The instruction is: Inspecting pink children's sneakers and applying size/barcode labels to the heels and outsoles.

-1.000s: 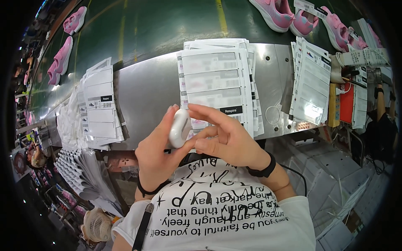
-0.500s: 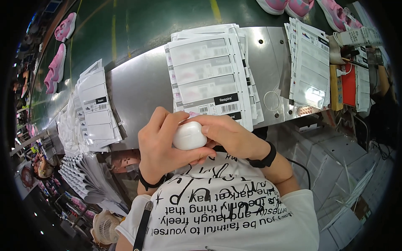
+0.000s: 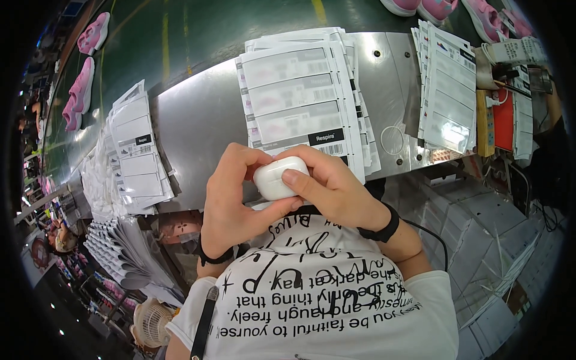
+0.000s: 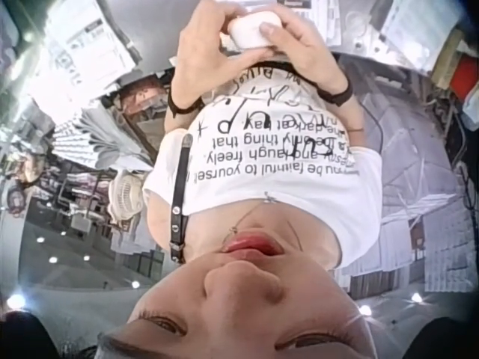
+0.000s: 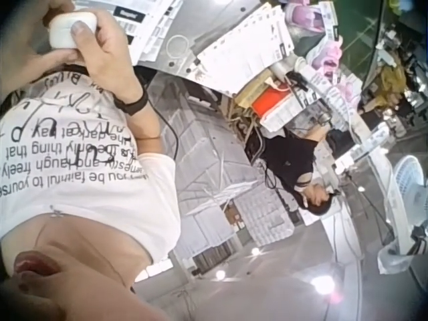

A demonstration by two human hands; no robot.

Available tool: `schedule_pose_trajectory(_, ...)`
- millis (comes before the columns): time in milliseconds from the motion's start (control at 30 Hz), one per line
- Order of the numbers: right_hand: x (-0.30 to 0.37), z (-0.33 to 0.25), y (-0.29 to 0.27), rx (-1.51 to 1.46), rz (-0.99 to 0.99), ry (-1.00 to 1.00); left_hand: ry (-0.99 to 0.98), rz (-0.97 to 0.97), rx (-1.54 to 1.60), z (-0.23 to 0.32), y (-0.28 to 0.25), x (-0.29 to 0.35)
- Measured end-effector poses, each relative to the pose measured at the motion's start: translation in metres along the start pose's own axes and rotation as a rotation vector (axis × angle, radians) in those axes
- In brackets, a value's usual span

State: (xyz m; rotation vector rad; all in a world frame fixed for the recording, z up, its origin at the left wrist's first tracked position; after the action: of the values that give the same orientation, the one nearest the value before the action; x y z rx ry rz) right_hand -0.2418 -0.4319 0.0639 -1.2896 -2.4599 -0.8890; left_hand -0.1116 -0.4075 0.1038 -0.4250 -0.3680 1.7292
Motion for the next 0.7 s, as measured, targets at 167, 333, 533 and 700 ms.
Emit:
schedule_pose_trajectory(167, -0.013, 0.000, -0.013, 0.189, 0.097, -0.074, 0.140, 0.033, -0.067, -0.009, 0.007, -0.009)
schedule_pose_trajectory(333, -0.021, -0.037, -0.022, 0.682, 0.144, -0.291, 0.129, 0.054, -0.093, -0.008, 0.009, -0.026)
schedule_pose_trajectory(533, -0.046, -0.061, -0.041, 0.760, 0.201, -0.387, 0.158, 0.015, 0.009, -0.009, 0.023, -0.067)
schedule_pose_trajectory(700, -0.060, -0.046, -0.056, 0.883, 0.119, -0.279, -0.015, -0.067, 0.069, -0.047, 0.040, -0.072)
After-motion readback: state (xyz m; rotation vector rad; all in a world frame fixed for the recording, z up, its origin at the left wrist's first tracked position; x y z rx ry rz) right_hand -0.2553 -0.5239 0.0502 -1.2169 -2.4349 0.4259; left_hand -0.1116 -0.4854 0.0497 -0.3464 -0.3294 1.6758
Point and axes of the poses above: each hand's wrist, its own x-axis away from the middle knuckle, its own y-axis out of the palm, z = x × y, the point moved 7 cm from there along -x, towards the middle knuckle, and after that the axes turned 11 degrees about z, right-handed, at the moved point
